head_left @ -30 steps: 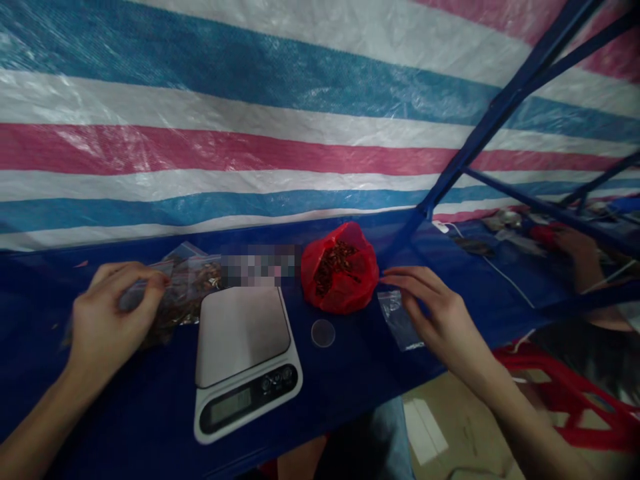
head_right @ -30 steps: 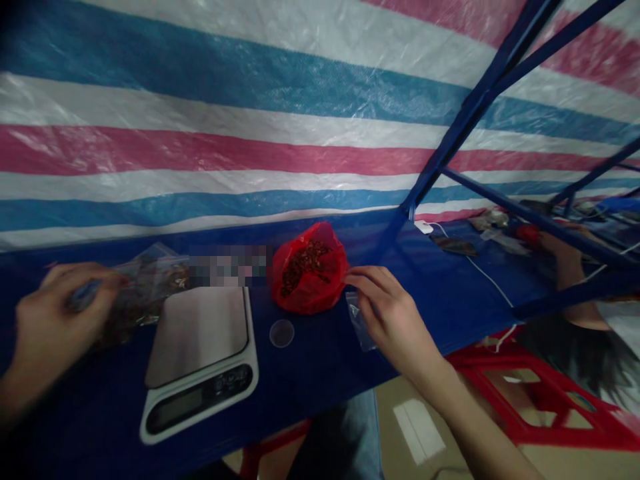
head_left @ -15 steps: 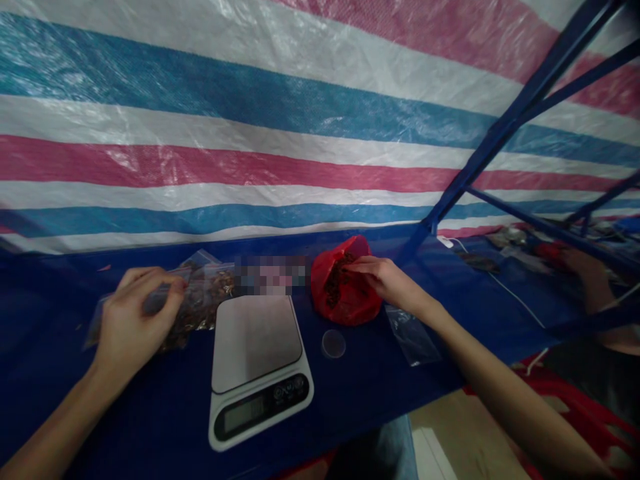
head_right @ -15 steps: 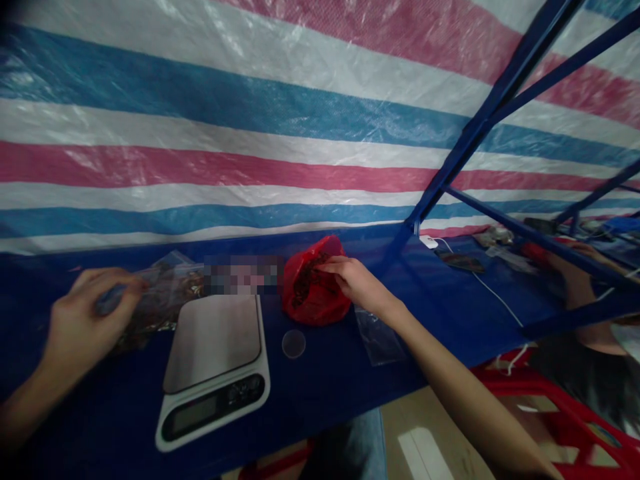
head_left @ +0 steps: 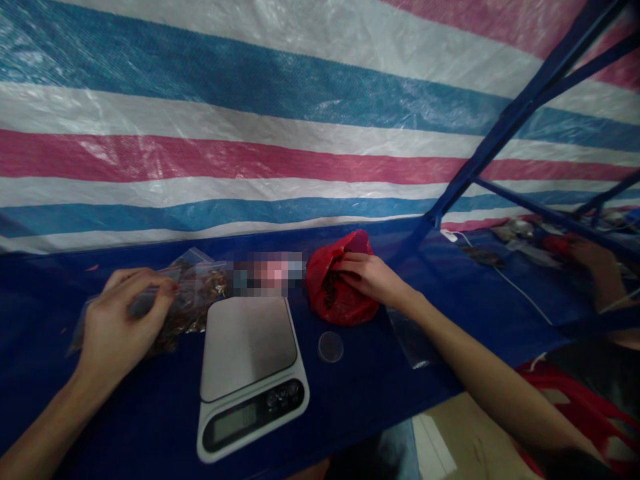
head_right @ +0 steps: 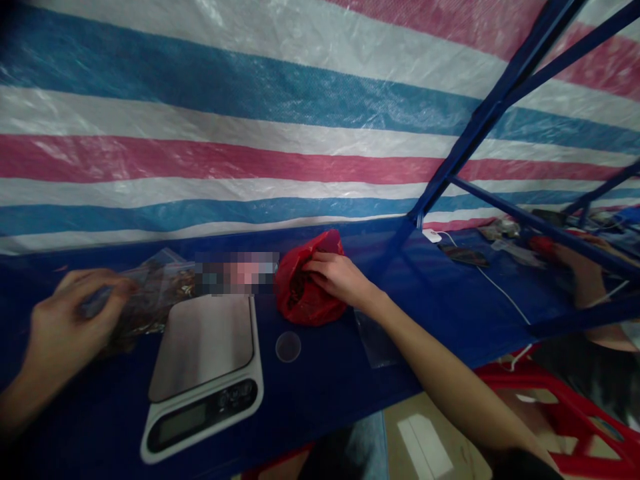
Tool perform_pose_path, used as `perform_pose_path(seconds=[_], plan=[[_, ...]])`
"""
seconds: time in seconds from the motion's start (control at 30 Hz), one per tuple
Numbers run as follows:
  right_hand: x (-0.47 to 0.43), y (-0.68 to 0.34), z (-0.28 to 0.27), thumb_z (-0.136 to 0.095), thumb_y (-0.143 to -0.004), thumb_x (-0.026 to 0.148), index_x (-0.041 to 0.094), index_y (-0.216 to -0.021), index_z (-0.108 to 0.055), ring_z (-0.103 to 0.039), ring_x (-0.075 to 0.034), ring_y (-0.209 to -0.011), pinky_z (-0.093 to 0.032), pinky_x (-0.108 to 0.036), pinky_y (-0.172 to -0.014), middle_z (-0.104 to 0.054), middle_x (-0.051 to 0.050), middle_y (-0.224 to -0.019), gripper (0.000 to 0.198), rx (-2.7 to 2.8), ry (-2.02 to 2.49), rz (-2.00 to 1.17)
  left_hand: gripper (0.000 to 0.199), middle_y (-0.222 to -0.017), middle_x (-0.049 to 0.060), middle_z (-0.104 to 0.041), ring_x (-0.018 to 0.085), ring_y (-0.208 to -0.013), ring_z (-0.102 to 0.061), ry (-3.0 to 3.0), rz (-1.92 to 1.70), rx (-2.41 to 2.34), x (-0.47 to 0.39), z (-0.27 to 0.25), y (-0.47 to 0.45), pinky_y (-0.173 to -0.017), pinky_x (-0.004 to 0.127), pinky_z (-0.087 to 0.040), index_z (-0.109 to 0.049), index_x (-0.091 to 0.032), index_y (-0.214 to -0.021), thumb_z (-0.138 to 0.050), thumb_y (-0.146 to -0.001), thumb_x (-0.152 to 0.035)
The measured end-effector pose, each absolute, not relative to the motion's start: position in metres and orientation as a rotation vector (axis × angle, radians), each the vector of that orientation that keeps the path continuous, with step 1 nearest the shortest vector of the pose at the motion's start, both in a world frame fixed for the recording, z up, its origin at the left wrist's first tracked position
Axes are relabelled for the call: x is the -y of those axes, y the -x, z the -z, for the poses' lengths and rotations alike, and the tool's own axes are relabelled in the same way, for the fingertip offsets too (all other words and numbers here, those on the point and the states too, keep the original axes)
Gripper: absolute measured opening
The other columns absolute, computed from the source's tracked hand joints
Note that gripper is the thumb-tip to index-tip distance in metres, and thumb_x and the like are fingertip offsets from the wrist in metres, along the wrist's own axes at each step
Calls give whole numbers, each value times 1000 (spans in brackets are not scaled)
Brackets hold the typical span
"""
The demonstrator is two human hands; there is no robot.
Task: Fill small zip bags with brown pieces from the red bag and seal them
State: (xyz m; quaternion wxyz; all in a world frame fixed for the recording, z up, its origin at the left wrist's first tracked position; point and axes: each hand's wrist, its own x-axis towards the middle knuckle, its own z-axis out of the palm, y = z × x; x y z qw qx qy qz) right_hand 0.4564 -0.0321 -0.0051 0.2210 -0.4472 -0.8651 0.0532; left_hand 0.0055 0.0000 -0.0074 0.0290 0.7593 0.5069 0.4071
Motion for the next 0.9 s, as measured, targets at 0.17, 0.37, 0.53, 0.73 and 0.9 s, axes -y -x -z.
perform_pose_path(seconds=[0.17,0.37,0.53,0.73,0.9], plan=[[30,-457,3,-63,-100,14,22,-113,-81,-76,-24,-103,-61,-38,-93,-78,-10,-113,24,2082,1246,-157,14,-87,3,-72,27,-93,-68,-2402,-1349,-1546,-6,12,-2,-90,43,-53,-69,-28,-82,-62,-89,-38],[26,-457,0,-64,-99,14,22,-114,-81,-75,-23,-108,-58,-37,-98,-79,-9,-117,24,1991,1207,-253,20,-87,5,-73,27,-93,-69,-2435,-1356,-1545,-8,12,-2,-89,41,-52,-70,-25,-82,-62,-88,-42],[38,-463,0,-67,-97,13,21,-100,-79,-76,-22,-93,-58,-34,-87,-79,-7,-100,15,1959,1210,-280,21,-84,4,-72,27,-90,-68,-2391,-1395,-1585,-8,10,-2,-87,42,-53,-69,-25,-80,-62,-88,-44],[38,-453,16,-67,-97,12,21,-110,-76,-73,-24,-103,-60,-37,-92,-73,-10,-115,19,2202,1314,-239,19,-84,4,-72,27,-90,-68,-2417,-1387,-1571,-7,11,-1,-88,42,-54,-69,-25,-81,-61,-89,-40],[37,-443,26,-57,-98,6,19,-118,-72,-66,-29,-121,-57,-46,-105,-68,-15,-127,28,2276,1370,-37,13,-89,7,-71,31,-95,-68,-2383,-1354,-1571,-3,8,-7,-92,49,-53,-67,-28,-83,-61,-89,-38]])
